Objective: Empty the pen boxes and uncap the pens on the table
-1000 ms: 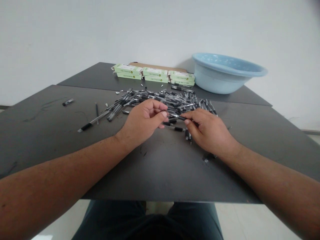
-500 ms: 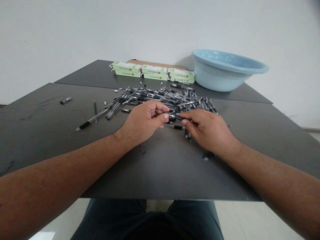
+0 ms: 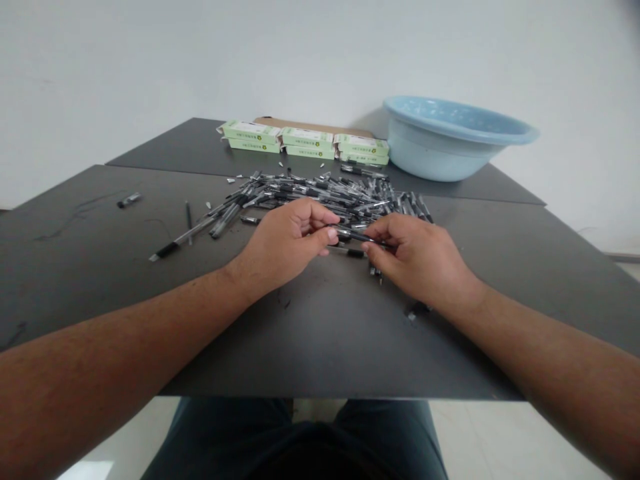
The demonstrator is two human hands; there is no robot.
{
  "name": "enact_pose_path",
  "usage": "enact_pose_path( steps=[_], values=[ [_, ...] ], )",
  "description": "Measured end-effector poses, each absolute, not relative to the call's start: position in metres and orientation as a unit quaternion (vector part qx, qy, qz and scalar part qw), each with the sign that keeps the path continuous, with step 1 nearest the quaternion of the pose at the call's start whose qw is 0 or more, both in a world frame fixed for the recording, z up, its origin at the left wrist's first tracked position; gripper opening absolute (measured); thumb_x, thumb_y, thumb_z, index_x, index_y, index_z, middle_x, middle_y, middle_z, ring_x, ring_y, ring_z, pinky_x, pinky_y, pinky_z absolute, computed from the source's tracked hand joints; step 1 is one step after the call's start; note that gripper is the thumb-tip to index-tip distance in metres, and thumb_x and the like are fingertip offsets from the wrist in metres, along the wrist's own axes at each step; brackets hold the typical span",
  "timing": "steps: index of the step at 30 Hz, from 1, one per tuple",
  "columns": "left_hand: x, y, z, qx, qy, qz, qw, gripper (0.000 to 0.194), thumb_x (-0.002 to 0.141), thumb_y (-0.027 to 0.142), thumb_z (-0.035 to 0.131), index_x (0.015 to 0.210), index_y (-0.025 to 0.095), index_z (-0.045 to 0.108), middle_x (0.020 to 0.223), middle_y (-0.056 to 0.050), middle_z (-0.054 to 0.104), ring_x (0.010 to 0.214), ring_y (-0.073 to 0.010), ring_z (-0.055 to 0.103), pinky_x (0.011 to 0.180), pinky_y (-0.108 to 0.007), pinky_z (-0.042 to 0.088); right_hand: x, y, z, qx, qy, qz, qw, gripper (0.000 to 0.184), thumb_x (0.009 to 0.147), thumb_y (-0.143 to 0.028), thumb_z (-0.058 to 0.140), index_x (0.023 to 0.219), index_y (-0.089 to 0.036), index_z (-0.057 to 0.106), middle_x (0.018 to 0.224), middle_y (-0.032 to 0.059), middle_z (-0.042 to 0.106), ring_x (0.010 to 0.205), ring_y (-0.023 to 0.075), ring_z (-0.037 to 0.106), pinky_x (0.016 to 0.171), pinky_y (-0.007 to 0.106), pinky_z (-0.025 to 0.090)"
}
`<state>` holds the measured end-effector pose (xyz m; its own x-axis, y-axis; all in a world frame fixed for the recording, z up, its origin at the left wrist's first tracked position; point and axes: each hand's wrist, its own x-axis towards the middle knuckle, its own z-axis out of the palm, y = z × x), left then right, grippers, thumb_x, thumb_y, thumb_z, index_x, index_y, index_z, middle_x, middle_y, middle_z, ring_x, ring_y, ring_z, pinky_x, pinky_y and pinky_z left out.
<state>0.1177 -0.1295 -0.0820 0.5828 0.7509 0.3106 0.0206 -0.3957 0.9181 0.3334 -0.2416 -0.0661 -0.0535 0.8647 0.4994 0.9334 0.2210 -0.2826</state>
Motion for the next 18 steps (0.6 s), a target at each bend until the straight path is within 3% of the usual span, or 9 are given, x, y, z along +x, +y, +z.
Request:
enact_pose_path(
  steps=[18],
  values=[
    [0.1184, -0.1270, -0.0873, 0.753, 0.236, 0.381, 0.481, 0.017, 0.090, 0.022, 0.077, 0.105, 0.016, 0.071, 0.093, -0.004, 0.079, 0.080, -0.0153, 0.078, 0.065, -0.025, 0.068, 0.3337, -0.2414, -0.0666, -0.626, -0.723, -0.066, 0.285, 0.013, 0.092, -0.024, 0.072, 0.102, -0.023, 0.078, 0.083, 0.0042, 0.078, 0.074, 0.0231, 0.072, 0.072, 0.034, 0.051]
  ],
)
